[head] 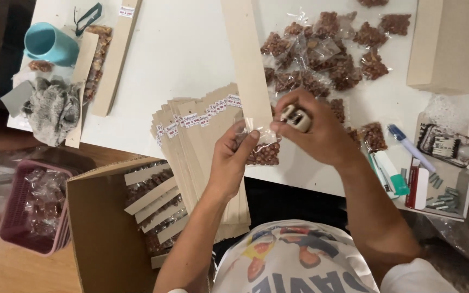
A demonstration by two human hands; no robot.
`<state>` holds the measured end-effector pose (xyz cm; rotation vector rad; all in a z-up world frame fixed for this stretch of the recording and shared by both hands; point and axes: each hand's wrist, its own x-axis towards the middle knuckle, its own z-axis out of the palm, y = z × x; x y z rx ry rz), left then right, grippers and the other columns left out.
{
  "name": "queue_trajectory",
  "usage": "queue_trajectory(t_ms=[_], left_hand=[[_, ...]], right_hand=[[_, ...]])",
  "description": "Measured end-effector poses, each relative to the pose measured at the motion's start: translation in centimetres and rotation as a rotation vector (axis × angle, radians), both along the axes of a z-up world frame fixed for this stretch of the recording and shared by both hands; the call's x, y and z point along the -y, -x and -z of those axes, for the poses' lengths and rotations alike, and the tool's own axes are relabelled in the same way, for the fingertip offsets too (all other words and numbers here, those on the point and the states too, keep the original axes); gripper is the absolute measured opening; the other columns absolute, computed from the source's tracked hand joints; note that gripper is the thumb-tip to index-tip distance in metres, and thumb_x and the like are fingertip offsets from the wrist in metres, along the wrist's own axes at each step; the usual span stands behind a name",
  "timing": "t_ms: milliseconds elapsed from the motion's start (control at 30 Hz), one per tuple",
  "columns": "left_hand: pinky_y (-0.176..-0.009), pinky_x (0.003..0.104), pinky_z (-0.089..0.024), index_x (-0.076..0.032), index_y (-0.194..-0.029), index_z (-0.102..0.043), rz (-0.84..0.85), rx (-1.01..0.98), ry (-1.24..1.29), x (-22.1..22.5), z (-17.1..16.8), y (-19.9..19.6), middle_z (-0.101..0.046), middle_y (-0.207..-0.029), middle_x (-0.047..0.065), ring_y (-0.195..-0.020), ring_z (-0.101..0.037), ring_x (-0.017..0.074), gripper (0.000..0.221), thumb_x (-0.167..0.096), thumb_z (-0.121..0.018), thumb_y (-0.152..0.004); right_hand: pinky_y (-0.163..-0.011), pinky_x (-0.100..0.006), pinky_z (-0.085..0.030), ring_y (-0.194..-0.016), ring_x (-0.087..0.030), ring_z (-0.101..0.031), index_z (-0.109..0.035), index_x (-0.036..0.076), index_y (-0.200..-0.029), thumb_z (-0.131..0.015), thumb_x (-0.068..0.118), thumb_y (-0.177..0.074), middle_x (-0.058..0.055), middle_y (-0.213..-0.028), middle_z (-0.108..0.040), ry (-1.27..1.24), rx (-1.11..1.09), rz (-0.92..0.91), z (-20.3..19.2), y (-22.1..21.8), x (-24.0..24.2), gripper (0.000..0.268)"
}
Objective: Stapling small plastic bags of nuts onto cardboard display strips for retail sale.
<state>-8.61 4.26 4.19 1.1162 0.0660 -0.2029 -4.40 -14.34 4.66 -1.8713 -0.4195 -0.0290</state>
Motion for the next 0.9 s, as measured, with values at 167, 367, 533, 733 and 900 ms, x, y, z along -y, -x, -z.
queue_trajectory(t_ms=[167,367,533,733,900], left_hand=[[-0.082,0.043,-0.064,0.004,-0.127,-0.061,0.019,0.038,0.007,-0.2,1.3,-0.7,-0.075,-0.102,0.015,-0.090,-0.073,0.0216,0.026,-0.005,-0.059,-0.102],[-0.079,0.042,-0.066,0.003,-0.131,-0.059,-0.027,0.090,-0.005,-0.1,1.5,-1.1,-0.075,-0.096,0.015,-0.086,-0.076,0.0254,0.028,-0.006,-0.054,-0.106],[-0.081,0.046,-0.065,0.002,-0.130,-0.060,-0.160,0.325,-0.308,-0.2,3.3,-1.2,-0.076,-0.100,0.018,-0.089,-0.075,0.0248,0.026,-0.004,-0.053,-0.106],[-0.100,0.046,-0.066,-0.010,-0.159,-0.027,-0.191,0.424,-0.577,0.0,4.8,0.0,-0.072,-0.109,0.020,-0.098,-0.078,0.0313,0.053,-0.002,-0.047,-0.110],[-0.083,0.047,-0.063,0.003,-0.150,-0.043,-0.250,0.408,-0.754,0.9,5.3,1.0,-0.074,-0.104,0.029,-0.093,-0.076,0.0358,0.052,0.003,-0.057,-0.100]], right_hand=[[-0.070,-0.031,-0.051,-0.072,-0.013,-0.059,-0.062,0.007,-0.119,-0.072,0.006,-0.095,-0.008,-0.085,-0.069,-0.115,-0.102,-0.027,-0.6,-0.7,0.7,0.025],[-0.076,-0.029,-0.053,-0.078,-0.013,-0.062,-0.062,0.003,-0.117,-0.079,0.004,-0.089,-0.010,-0.089,-0.071,-0.190,-0.180,0.034,0.2,-1.0,-0.2,0.033],[-0.070,-0.025,-0.054,-0.078,-0.016,-0.066,-0.070,0.008,-0.113,-0.058,0.058,-0.103,-0.010,-0.089,-0.069,-0.421,-0.196,0.243,1.6,-2.6,-2.7,0.052],[-0.050,-0.021,-0.036,-0.054,-0.007,-0.041,-0.049,0.020,-0.083,-0.045,0.063,-0.096,0.008,-0.068,-0.046,-0.726,-0.383,0.239,1.0,-3.1,-7.9,0.045],[-0.088,-0.027,-0.046,-0.071,-0.014,-0.061,-0.061,0.015,-0.074,-0.040,0.055,-0.108,0.000,-0.069,-0.056,-0.717,-0.134,0.283,4.5,-2.9,-9.0,0.057]])
